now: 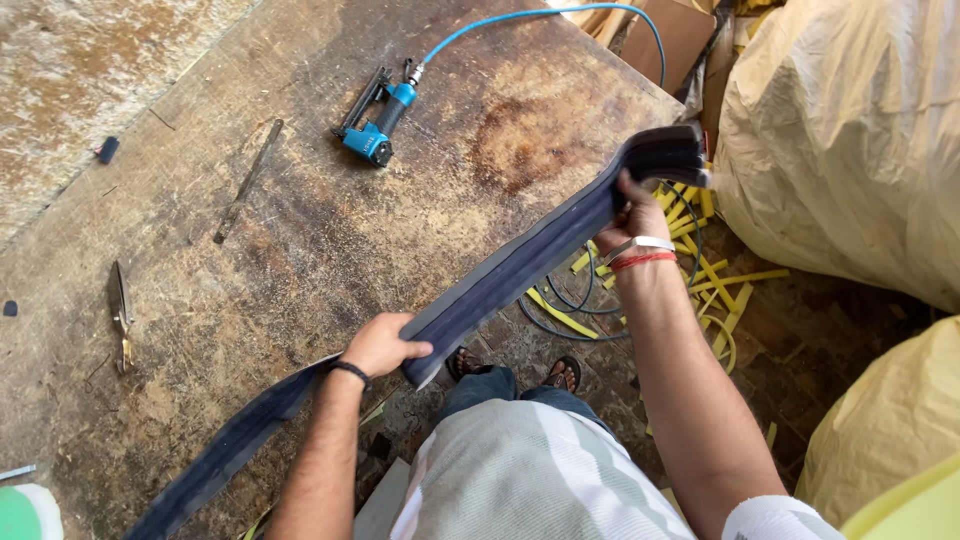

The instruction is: The person works at an upholstery workshop table with a long fabric edging strap. They unfold and straighten the strap, apply adhesive along it with a glue gun, fold the fabric over the glued edge and press it closed, then lift and reposition the strap to continue along its length.

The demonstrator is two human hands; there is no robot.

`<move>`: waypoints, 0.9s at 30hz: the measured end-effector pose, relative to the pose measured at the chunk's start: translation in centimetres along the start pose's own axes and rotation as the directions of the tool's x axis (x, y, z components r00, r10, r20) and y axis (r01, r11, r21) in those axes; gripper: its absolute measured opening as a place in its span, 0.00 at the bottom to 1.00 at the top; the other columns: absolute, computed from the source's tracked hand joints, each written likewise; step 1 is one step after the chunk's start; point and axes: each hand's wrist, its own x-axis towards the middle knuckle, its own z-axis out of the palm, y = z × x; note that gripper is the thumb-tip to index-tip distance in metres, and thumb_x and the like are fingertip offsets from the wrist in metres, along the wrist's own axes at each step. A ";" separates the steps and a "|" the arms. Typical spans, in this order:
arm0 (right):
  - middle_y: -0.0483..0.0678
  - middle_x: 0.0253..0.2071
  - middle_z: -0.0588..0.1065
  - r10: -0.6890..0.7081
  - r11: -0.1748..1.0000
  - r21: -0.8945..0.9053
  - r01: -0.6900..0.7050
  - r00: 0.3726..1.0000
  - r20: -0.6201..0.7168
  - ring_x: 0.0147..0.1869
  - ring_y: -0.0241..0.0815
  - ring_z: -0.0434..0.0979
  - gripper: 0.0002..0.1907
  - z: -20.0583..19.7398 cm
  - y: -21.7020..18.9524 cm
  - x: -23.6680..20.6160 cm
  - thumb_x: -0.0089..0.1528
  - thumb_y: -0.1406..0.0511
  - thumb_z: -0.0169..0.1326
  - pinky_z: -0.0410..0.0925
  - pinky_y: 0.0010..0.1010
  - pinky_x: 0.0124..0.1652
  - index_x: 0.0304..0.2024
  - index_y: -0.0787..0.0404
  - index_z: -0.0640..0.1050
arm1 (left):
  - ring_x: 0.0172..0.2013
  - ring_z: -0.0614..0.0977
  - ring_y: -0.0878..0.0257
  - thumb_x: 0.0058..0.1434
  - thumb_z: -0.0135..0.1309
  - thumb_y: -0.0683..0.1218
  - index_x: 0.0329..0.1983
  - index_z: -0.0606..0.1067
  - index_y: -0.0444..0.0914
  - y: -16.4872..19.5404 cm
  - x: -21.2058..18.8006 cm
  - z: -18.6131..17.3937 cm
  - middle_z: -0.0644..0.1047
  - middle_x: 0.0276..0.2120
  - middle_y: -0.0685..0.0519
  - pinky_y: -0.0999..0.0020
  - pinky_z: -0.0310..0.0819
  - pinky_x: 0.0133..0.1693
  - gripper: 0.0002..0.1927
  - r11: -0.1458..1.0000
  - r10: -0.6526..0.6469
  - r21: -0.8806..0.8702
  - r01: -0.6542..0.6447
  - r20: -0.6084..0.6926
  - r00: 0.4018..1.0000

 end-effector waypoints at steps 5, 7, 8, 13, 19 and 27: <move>0.49 0.38 0.82 -0.071 0.996 -0.047 0.070 0.997 -0.014 0.49 0.43 0.83 0.10 1.7 -0.1 3.1 0.59 0.68 0.61 0.74 0.46 0.59 0.43 0.65 0.81 | 0.41 0.86 0.58 0.50 0.69 0.48 0.50 0.82 0.42 -6.9 -0.3 -3.7 0.87 0.41 0.50 0.61 0.76 0.50 0.22 0.991 -0.091 -0.102 0.089 -0.013 0.996; 0.49 0.39 0.81 -0.082 0.992 -0.101 0.079 0.996 -0.033 0.47 0.44 0.83 0.07 2.3 1.5 3.8 0.61 0.69 0.62 0.77 0.41 0.58 0.41 0.63 0.80 | 0.42 0.86 0.60 0.51 0.69 0.47 0.49 0.82 0.40 -9.2 -0.2 -5.2 0.87 0.40 0.50 0.62 0.75 0.51 0.21 0.983 -0.150 -0.117 0.145 -0.041 0.988; 0.49 0.40 0.80 -0.092 0.987 -0.133 0.086 0.995 -0.046 0.47 0.44 0.83 0.06 2.6 2.2 4.1 0.63 0.69 0.63 0.78 0.38 0.57 0.41 0.62 0.79 | 0.42 0.86 0.60 0.51 0.69 0.47 0.48 0.82 0.39 -10.1 0.0 -5.9 0.86 0.39 0.51 0.62 0.75 0.51 0.20 0.977 -0.178 -0.128 0.171 -0.050 0.983; 0.44 0.32 0.78 -0.219 0.829 -0.517 0.215 0.974 0.054 0.33 0.37 0.80 0.07 3.2 4.7 5.5 0.60 0.66 0.64 0.80 0.33 0.32 0.37 0.59 0.79 | 0.46 0.82 0.56 0.51 0.69 0.46 0.54 0.75 0.35 -13.1 -0.5 -9.8 0.82 0.45 0.44 0.59 0.76 0.50 0.28 0.839 -0.056 -0.544 -0.004 -0.093 0.994; 0.46 0.32 0.78 -0.354 0.165 -0.867 0.470 0.849 0.393 0.25 0.33 0.75 0.10 4.3 5.3 5.8 0.64 0.65 0.66 0.69 0.24 0.21 0.42 0.59 0.78 | 0.53 0.79 0.48 0.49 0.69 0.39 0.62 0.61 0.40 -13.8 -0.5 -12.8 0.76 0.52 0.41 0.57 0.72 0.55 0.40 0.994 -0.064 -0.112 0.018 -0.427 0.902; 0.44 0.32 0.76 -0.210 0.014 -0.977 0.214 0.956 0.206 0.25 0.30 0.74 0.06 7.6 4.0 9.5 0.65 0.65 0.63 0.69 0.22 0.22 0.43 0.57 0.79 | 0.50 0.84 0.50 0.56 0.59 0.36 0.49 0.80 0.43 -16.7 2.1 -10.5 0.83 0.48 0.46 0.59 0.77 0.52 0.18 0.995 -0.050 -0.093 -0.038 -0.787 0.614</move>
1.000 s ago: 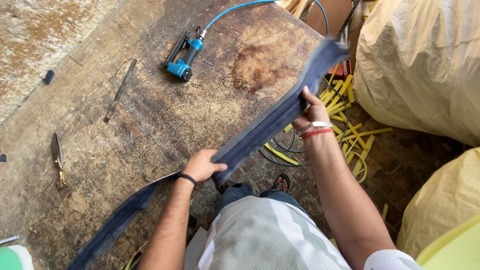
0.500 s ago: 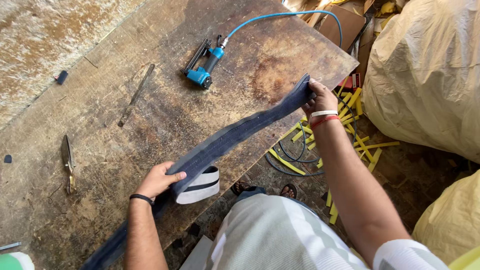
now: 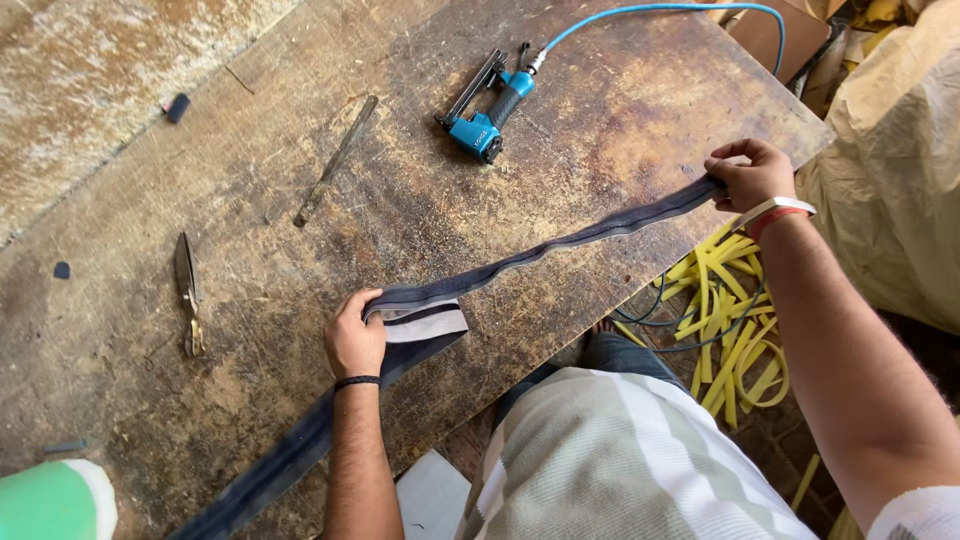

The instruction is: The person works at an upholstery workshop table with a long fabric edging strap. They unfold and straighten the strap, apply adhesive along it with a glue gun, fold the fabric over the glued edge and press it closed, then lift and reposition the strap to continue along its length.

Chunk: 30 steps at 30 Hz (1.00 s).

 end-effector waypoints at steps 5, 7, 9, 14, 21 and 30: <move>0.37 0.35 0.78 0.212 0.855 0.391 -0.341 0.918 0.335 0.24 0.27 0.68 0.03 -3.0 1.1 7.4 0.65 0.68 0.59 0.67 0.18 0.25 0.41 0.55 0.78 | 0.48 0.87 0.57 0.51 0.53 0.36 0.48 0.82 0.46 1.2 1.7 2.2 0.86 0.45 0.52 0.63 0.78 0.52 0.22 0.872 -0.009 -0.455 0.179 0.350 0.937; 0.37 0.33 0.72 0.230 0.619 0.667 -0.415 0.907 0.352 0.29 0.27 0.72 0.03 -4.1 1.0 9.9 0.70 0.69 0.61 0.76 0.16 0.35 0.46 0.57 0.82 | 0.42 0.86 0.56 0.56 0.60 0.45 0.47 0.83 0.44 3.3 2.4 3.4 0.85 0.41 0.49 0.60 0.77 0.47 0.14 0.976 -0.133 -0.061 0.210 0.596 0.792; 0.46 0.38 0.78 0.406 0.481 0.753 -0.450 0.875 0.263 0.36 0.36 0.82 0.05 -4.1 0.1 12.2 0.67 0.72 0.51 0.80 0.26 0.39 0.42 0.62 0.79 | 0.39 0.85 0.55 0.58 0.64 0.50 0.45 0.83 0.41 5.9 4.2 5.4 0.85 0.39 0.47 0.57 0.75 0.44 0.14 0.988 -0.150 0.096 0.117 0.727 0.670; 0.50 0.42 0.82 0.407 0.606 0.719 -0.339 0.909 0.086 0.43 0.44 0.89 0.17 -3.8 -2.8 19.2 0.61 0.76 0.42 0.82 0.35 0.44 0.49 0.65 0.77 | 0.40 0.85 0.54 0.55 0.65 0.52 0.47 0.82 0.40 10.1 8.3 14.4 0.86 0.38 0.48 0.58 0.76 0.44 0.18 0.954 0.001 -0.141 0.265 0.885 0.466; 0.62 0.54 0.77 -0.433 0.836 -0.377 0.398 0.901 -0.010 0.55 0.58 0.79 0.27 0.6 -2.2 24.9 0.62 0.65 0.63 0.73 0.44 0.52 0.62 0.68 0.74 | 0.42 0.84 0.49 0.57 0.66 0.56 0.44 0.81 0.39 8.9 7.0 25.1 0.83 0.39 0.43 0.54 0.76 0.46 0.19 0.948 -0.310 0.158 0.278 0.662 0.682; 0.51 0.80 0.39 -0.069 0.022 -0.431 0.902 0.431 0.900 0.81 0.50 0.37 0.45 9.5 4.5 11.6 0.66 0.36 0.34 0.35 0.52 0.71 0.77 0.51 0.45 | 0.45 0.83 0.47 0.58 0.62 0.52 0.48 0.80 0.41 10.6 4.4 24.2 0.82 0.43 0.43 0.53 0.75 0.49 0.16 0.890 -0.451 0.224 0.397 0.554 0.700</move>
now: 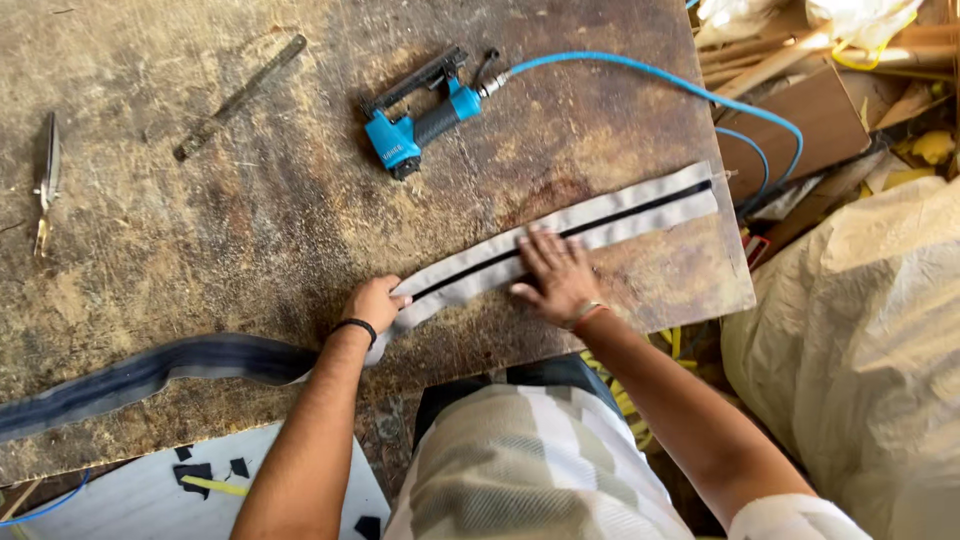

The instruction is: The person works at an upholstery workshop table with a long fabric edging strap. They unfold and straighten the strap, apply adhesive along it with a glue gun, fold the fabric over the glued edge and press it closed, then lift and reposition the strap to continue along its length.

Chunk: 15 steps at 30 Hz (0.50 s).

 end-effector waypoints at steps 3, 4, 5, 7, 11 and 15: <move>0.49 0.80 0.34 0.242 0.955 -0.168 -0.246 0.969 -0.044 0.83 0.46 0.31 0.48 -0.4 7.3 0.3 0.64 0.34 0.24 0.32 0.51 0.72 0.77 0.52 0.41 | 0.49 0.82 0.47 0.60 0.61 0.51 0.51 0.79 0.43 0.8 -0.7 -1.0 0.81 0.47 0.44 0.52 0.74 0.52 0.17 0.993 -0.032 0.112 0.032 -0.004 0.999; 0.52 0.80 0.34 0.326 0.915 -0.240 -0.323 0.945 -0.028 0.83 0.47 0.30 0.49 -0.4 9.6 0.4 0.65 0.33 0.24 0.32 0.53 0.72 0.78 0.54 0.41 | 0.50 0.81 0.47 0.60 0.61 0.52 0.52 0.79 0.43 0.8 -1.1 -1.5 0.81 0.48 0.44 0.51 0.74 0.53 0.18 0.988 -0.051 0.145 0.051 -0.002 0.999; 0.51 0.81 0.35 0.347 0.936 -0.012 -0.352 0.929 -0.127 0.84 0.47 0.30 0.49 -0.5 11.9 0.5 0.66 0.34 0.27 0.32 0.53 0.73 0.78 0.55 0.42 | 0.51 0.81 0.46 0.61 0.61 0.53 0.53 0.79 0.43 0.7 -1.7 -1.9 0.81 0.50 0.44 0.51 0.74 0.53 0.19 0.982 -0.075 0.175 0.073 0.005 0.997; 0.52 0.82 0.36 0.393 0.911 0.225 -0.346 0.893 -0.219 0.84 0.50 0.31 0.51 -0.2 14.4 0.3 0.65 0.34 0.31 0.32 0.56 0.74 0.79 0.57 0.43 | 0.53 0.80 0.47 0.61 0.61 0.53 0.55 0.78 0.45 0.4 -2.7 -2.7 0.80 0.52 0.46 0.49 0.73 0.53 0.20 0.970 -0.130 0.214 0.116 0.052 0.990; 0.55 0.82 0.37 0.411 0.899 0.264 -0.351 0.884 -0.223 0.85 0.55 0.31 0.54 0.1 13.7 1.6 0.63 0.36 0.40 0.34 0.60 0.74 0.79 0.60 0.44 | 0.53 0.80 0.48 0.61 0.60 0.54 0.56 0.79 0.45 -2.7 -5.3 -5.0 0.81 0.51 0.47 0.50 0.73 0.55 0.20 0.958 -0.154 0.268 0.099 0.191 0.969; 0.56 0.83 0.35 0.426 0.887 0.280 -0.366 0.884 -0.194 0.86 0.54 0.30 0.55 -0.9 12.2 2.2 0.63 0.37 0.43 0.33 0.60 0.75 0.80 0.61 0.43 | 0.54 0.80 0.48 0.59 0.62 0.54 0.58 0.78 0.40 -7.4 -6.5 -6.6 0.80 0.54 0.44 0.53 0.74 0.56 0.25 0.951 -0.143 0.301 0.071 0.227 0.963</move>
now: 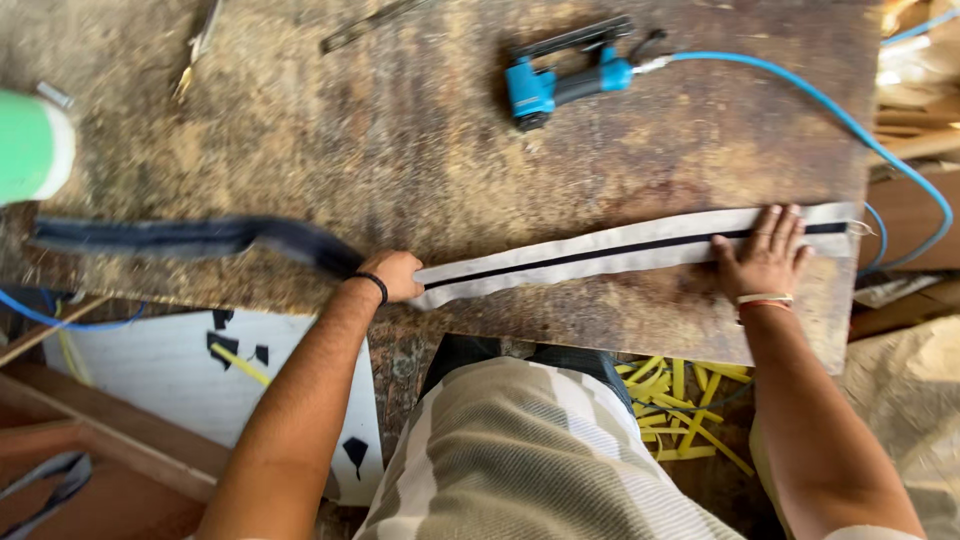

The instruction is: The person works at an upholstery workshop table with a long fabric edging strap. They unfold and straighten the strap, apply adhesive along it with a glue gun, fold the fabric over the glued edge and press it closed, then lift and reposition the strap to continue along its length.

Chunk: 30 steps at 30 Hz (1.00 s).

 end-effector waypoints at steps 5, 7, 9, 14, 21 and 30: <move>0.53 0.82 0.33 0.108 0.994 -0.039 -0.106 0.991 0.075 0.85 0.51 0.27 0.56 -0.9 -2.0 0.3 0.61 0.37 0.43 0.32 0.57 0.75 0.80 0.58 0.41 | 0.56 0.78 0.50 0.54 0.65 0.54 0.61 0.74 0.42 -7.8 -0.2 0.1 0.76 0.57 0.47 0.55 0.73 0.56 0.31 1.000 -0.015 -0.021 0.016 0.029 0.999; 0.57 0.81 0.37 0.180 0.979 -0.099 -0.178 0.984 0.012 0.83 0.57 0.32 0.53 -1.4 -4.0 0.3 0.62 0.41 0.50 0.37 0.60 0.72 0.79 0.59 0.46 | 0.55 0.79 0.49 0.55 0.65 0.54 0.58 0.77 0.40 -10.3 0.0 -0.1 0.79 0.55 0.45 0.55 0.73 0.56 0.28 0.999 0.024 -0.023 -0.024 0.000 1.000; 0.61 0.79 0.45 0.142 0.986 -0.070 -0.150 0.984 -0.104 0.81 0.63 0.43 0.48 -0.8 -6.3 -1.1 0.63 0.48 0.57 0.46 0.58 0.71 0.76 0.62 0.54 | 0.53 0.81 0.49 0.55 0.65 0.55 0.55 0.80 0.40 -12.0 0.1 -0.1 0.81 0.51 0.44 0.55 0.74 0.55 0.26 0.993 0.091 -0.066 -0.096 -0.074 0.993; 0.61 0.59 0.76 -0.380 0.860 0.238 0.452 0.877 -0.293 0.64 0.63 0.77 0.35 5.0 -22.6 -8.4 0.59 0.60 0.71 0.70 0.47 0.62 0.65 0.62 0.72 | 0.45 0.84 0.51 0.54 0.66 0.56 0.49 0.81 0.42 -12.8 0.0 -0.1 0.83 0.42 0.46 0.54 0.75 0.48 0.23 0.877 0.282 -0.295 -0.379 -0.323 0.903; 0.63 0.67 0.70 -0.809 0.403 0.395 0.825 0.523 -0.268 0.71 0.64 0.68 0.37 8.5 -48.3 -19.1 0.56 0.65 0.66 0.65 0.47 0.65 0.67 0.62 0.69 | 0.43 0.82 0.64 0.63 0.67 0.43 0.50 0.80 0.33 -18.6 -7.6 -1.2 0.83 0.43 0.51 0.66 0.77 0.48 0.15 -0.282 0.401 -0.758 -0.588 -0.650 0.646; 0.54 0.48 0.79 -0.998 -0.052 0.795 0.604 -0.047 -0.030 0.52 0.52 0.80 0.30 9.8 -65.1 -24.8 0.54 0.66 0.67 0.72 0.40 0.50 0.58 0.65 0.73 | 0.46 0.83 0.64 0.64 0.65 0.40 0.57 0.78 0.34 -23.2 -24.7 5.6 0.83 0.47 0.52 0.65 0.79 0.50 0.18 -0.381 -0.417 -0.169 -0.909 -0.846 0.332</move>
